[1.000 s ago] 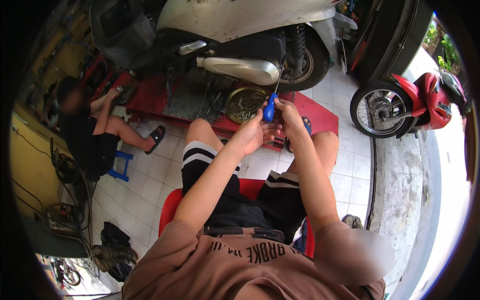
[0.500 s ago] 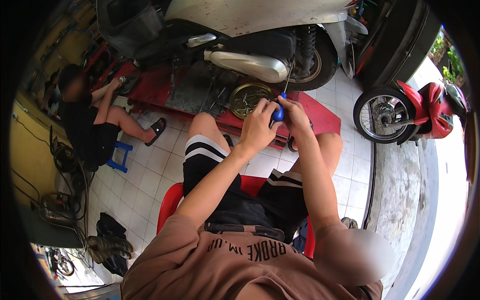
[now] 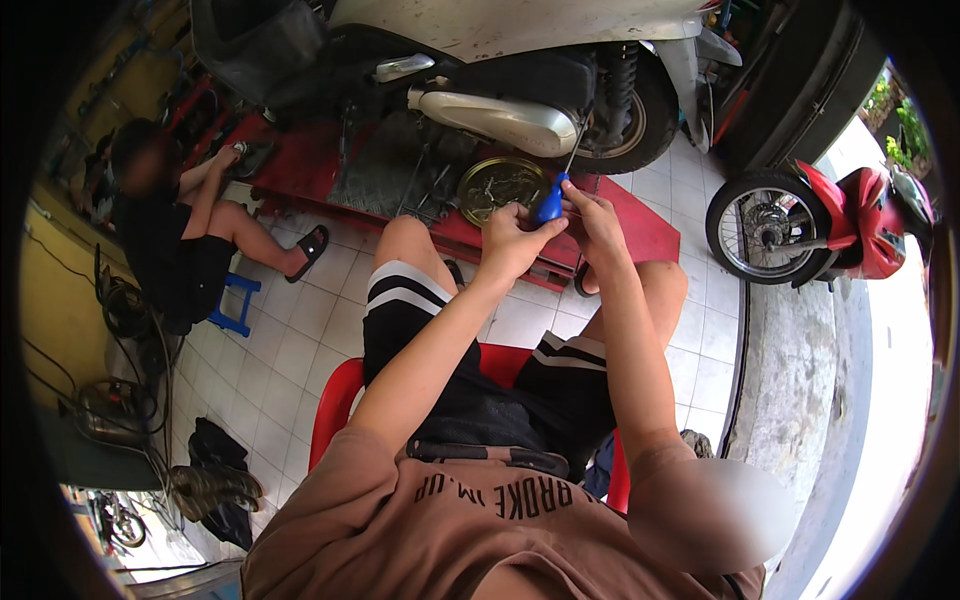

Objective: The person sits on a stool in a workshop and uses a screwdriver to remove screws from the side panel of a white motorcycle. They place the removed screws into a metal tray and continue to work on the panel using a wrench.

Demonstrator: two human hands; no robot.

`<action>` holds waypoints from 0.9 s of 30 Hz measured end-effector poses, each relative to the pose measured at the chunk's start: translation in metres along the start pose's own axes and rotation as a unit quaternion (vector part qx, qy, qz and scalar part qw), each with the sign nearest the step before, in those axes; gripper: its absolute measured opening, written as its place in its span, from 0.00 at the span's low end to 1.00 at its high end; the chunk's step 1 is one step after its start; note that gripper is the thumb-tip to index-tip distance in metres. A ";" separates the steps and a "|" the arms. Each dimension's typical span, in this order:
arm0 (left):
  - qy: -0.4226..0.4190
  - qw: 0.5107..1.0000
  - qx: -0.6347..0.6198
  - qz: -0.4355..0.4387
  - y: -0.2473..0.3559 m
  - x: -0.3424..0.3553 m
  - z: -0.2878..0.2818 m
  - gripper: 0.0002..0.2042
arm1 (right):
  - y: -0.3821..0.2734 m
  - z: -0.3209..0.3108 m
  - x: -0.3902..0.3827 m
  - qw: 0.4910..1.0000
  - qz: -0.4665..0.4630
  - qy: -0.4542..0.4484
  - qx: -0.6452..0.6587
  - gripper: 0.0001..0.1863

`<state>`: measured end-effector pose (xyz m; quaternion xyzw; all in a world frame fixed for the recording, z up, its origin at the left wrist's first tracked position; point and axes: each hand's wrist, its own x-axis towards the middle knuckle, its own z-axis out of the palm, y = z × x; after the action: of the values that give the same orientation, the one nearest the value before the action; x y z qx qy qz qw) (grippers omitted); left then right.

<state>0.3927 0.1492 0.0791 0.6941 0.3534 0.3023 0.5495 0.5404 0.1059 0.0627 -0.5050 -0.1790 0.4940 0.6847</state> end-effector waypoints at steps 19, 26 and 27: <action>-0.085 0.952 -0.264 -0.129 -0.014 -0.007 0.009 0.17 | -0.001 0.006 -0.002 0.999 0.024 -0.036 0.018 0.19; 0.077 0.884 0.339 0.312 0.003 -0.009 0.000 0.11 | -0.004 0.007 -0.006 0.999 -0.011 0.024 -0.042 0.22; 0.053 0.902 0.312 0.293 0.004 -0.009 -0.001 0.12 | -0.005 0.007 -0.006 0.998 -0.019 0.024 -0.047 0.21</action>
<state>0.3876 0.1418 0.0830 0.8850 0.2390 0.3606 0.1721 0.5351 0.1045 0.0714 -0.5447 -0.1948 0.4600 0.6736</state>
